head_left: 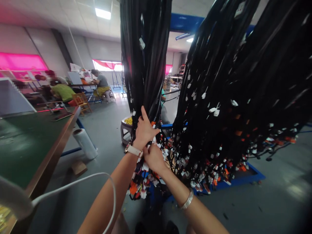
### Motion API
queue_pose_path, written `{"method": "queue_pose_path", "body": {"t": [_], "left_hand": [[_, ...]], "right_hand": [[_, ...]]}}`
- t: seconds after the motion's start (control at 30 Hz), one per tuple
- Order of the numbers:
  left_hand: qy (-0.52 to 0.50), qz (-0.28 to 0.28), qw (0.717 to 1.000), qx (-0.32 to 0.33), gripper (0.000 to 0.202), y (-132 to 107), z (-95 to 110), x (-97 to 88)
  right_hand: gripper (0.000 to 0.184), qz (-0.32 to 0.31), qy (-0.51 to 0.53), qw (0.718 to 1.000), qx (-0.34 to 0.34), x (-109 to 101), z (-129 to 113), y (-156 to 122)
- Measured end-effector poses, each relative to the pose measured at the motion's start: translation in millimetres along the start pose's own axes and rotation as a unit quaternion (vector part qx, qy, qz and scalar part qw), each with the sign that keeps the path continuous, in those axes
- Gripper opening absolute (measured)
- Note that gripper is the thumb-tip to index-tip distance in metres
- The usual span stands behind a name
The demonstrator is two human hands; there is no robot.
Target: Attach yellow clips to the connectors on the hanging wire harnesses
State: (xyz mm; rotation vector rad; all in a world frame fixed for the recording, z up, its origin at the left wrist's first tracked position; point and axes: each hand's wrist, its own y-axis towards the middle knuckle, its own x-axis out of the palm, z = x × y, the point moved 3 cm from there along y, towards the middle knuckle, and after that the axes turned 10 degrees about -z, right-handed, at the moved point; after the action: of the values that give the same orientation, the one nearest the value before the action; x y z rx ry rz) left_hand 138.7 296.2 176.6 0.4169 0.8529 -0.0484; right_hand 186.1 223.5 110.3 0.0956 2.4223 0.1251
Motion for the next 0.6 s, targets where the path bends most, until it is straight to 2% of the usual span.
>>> {"method": "queue_pose_path", "body": {"t": [0.1,0.13,0.2,0.3,0.43,0.5,0.6], "left_hand": [[0.045,0.015,0.999,0.012,0.115,1.6,-5.0,-1.8],[0.049,0.018,0.998,0.023,0.114,2.1,-6.7,-2.7],[0.047,0.017,0.998,0.044,0.111,3.0,-9.4,-5.1],[0.036,0.003,0.997,0.063,0.108,3.5,-11.7,-9.4],[0.007,-0.016,0.996,0.087,0.103,3.4,-12.6,-13.3],[-0.005,-0.018,0.995,0.095,0.103,3.6,-13.7,-13.3],[-0.01,-0.012,0.995,0.099,0.103,4.4,-16.3,-11.9]], "right_hand": [[0.053,-0.014,0.094,0.992,-0.077,-2.6,31.4,3.2],[0.045,-0.008,0.135,0.988,-0.081,-5.9,45.8,8.4],[0.029,0.035,0.173,0.983,-0.051,-16.0,76.1,26.1],[0.026,0.091,0.164,0.982,-0.023,-32.3,106.4,66.4],[0.022,0.122,0.14,0.983,-0.02,-41.4,112.3,124.3],[0.024,0.11,0.134,0.984,-0.03,-38.2,108.6,146.0],[0.013,0.083,0.123,0.988,-0.036,-30.0,108.3,164.4]]}}
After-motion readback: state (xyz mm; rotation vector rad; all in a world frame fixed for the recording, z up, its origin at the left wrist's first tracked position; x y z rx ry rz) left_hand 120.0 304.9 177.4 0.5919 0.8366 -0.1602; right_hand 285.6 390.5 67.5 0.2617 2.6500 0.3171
